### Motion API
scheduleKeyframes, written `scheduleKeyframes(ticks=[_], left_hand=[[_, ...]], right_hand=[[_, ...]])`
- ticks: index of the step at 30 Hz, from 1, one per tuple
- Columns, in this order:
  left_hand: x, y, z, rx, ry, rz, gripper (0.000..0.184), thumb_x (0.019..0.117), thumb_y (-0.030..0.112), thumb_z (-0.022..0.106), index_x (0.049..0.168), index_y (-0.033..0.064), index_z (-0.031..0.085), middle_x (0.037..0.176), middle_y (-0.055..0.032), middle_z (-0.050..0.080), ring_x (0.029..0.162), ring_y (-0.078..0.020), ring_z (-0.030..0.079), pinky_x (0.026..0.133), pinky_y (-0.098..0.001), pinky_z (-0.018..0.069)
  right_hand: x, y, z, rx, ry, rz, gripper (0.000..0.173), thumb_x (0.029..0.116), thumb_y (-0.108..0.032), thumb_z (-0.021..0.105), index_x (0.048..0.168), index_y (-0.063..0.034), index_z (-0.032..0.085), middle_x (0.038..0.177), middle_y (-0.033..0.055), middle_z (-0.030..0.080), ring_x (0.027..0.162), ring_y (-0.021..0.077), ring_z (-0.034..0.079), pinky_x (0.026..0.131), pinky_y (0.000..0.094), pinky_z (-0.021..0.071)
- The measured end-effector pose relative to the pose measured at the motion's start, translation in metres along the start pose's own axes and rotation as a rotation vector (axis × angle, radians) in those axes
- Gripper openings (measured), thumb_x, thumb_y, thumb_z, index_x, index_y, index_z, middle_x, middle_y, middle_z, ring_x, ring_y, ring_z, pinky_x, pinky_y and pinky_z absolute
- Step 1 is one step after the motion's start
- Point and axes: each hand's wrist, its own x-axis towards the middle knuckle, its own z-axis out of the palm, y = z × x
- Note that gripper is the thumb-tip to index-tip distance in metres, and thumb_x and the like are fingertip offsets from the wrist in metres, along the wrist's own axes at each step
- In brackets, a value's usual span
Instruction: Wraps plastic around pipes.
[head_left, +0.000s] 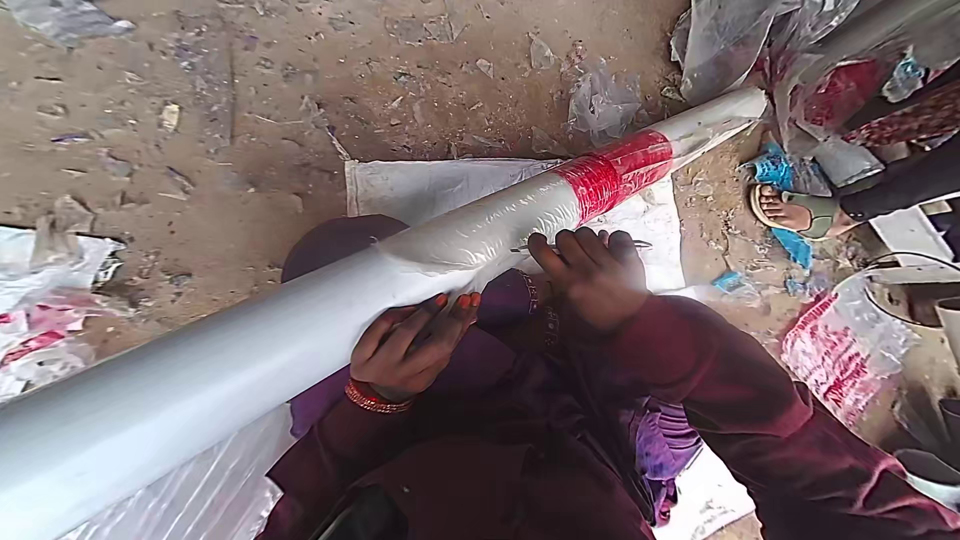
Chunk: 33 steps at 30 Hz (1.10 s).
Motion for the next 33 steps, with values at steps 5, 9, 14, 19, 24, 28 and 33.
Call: scheduleKeyframes(ticks=[5, 9, 14, 19, 24, 28, 33], left_hand=[[0.002, 0.002, 0.0, 0.021, -0.009, 0.022, 0.015, 0.0996, 0.023, 0.067, 0.101, 0.0126, 0.078, 0.091, 0.0023, 0.077, 0.083, -0.0163, 0.064, 0.085, -0.03, 0.0445], [0.003, 0.002, -0.002, 0.049, -0.03, 0.031, 0.018, 0.1011, 0.024, 0.065, 0.1, 0.0133, 0.079, 0.09, 0.0031, 0.076, 0.082, -0.0163, 0.064, 0.086, -0.031, 0.0436], [0.002, 0.001, -0.001, 0.045, -0.022, 0.048, 0.018, 0.1006, 0.023, 0.065, 0.098, 0.0132, 0.08, 0.088, 0.003, 0.076, 0.079, -0.0162, 0.064, 0.084, -0.0307, 0.044], [0.002, 0.001, -0.001, 0.04, -0.026, 0.023, 0.018, 0.1001, 0.025, 0.066, 0.096, 0.0149, 0.081, 0.084, 0.0038, 0.076, 0.075, -0.0149, 0.062, 0.083, -0.0294, 0.0433], [0.003, -0.002, -0.002, 0.027, -0.038, 0.062, 0.019, 0.0997, 0.024, 0.066, 0.096, 0.0141, 0.081, 0.084, 0.0039, 0.076, 0.073, -0.0145, 0.062, 0.079, -0.0287, 0.0434], [0.007, -0.001, -0.004, 0.039, -0.047, 0.08, 0.018, 0.1, 0.022, 0.064, 0.097, 0.0146, 0.081, 0.085, 0.0039, 0.075, 0.073, -0.0154, 0.061, 0.078, -0.0287, 0.0428], [0.012, 0.004, -0.007, 0.039, -0.068, 0.053, 0.025, 0.1002, 0.021, 0.057, 0.093, 0.0136, 0.081, 0.078, 0.001, 0.073, 0.073, -0.0165, 0.061, 0.08, -0.0291, 0.0425]], right_hand=[[0.001, -0.006, -0.018, 0.141, 0.021, 0.11, 0.023, 0.0955, -0.009, 0.056, 0.109, -0.0146, 0.074, 0.078, 0.0067, 0.062, 0.074, 0.0254, 0.06, 0.074, 0.0438, 0.0386], [0.002, -0.027, -0.022, 0.205, 0.107, 0.119, 0.026, 0.0946, -0.005, 0.056, 0.107, -0.0183, 0.075, 0.081, 0.0042, 0.066, 0.076, 0.0218, 0.062, 0.078, 0.0402, 0.0412], [0.009, -0.038, -0.017, 0.13, 0.124, 0.089, 0.027, 0.0942, -0.002, 0.056, 0.105, -0.0182, 0.074, 0.08, 0.0034, 0.064, 0.076, 0.0199, 0.06, 0.077, 0.0359, 0.0399], [0.003, -0.027, -0.006, 0.086, 0.131, 0.045, 0.024, 0.0962, -0.003, 0.053, 0.107, -0.0109, 0.073, 0.079, 0.0068, 0.063, 0.072, 0.0214, 0.06, 0.067, 0.0327, 0.0423], [-0.005, 0.005, -0.003, 0.037, -0.04, -0.002, 0.023, 0.0879, -0.004, 0.062, 0.11, -0.0069, 0.07, 0.082, 0.0115, 0.063, 0.077, 0.0281, 0.064, 0.066, 0.0407, 0.0421], [-0.008, 0.007, -0.009, 0.408, -0.029, 0.417, 0.019, 0.0984, -0.012, 0.056, 0.104, -0.0085, 0.074, 0.08, 0.0093, 0.068, 0.075, 0.0282, 0.065, 0.074, 0.0499, 0.0421], [-0.013, -0.046, -0.024, 1.361, -0.043, 0.92, 0.034, 0.0985, -0.032, 0.062, 0.105, 0.0007, 0.066, 0.077, -0.0022, 0.059, 0.066, -0.0003, 0.053, 0.064, 0.0211, 0.0465]])
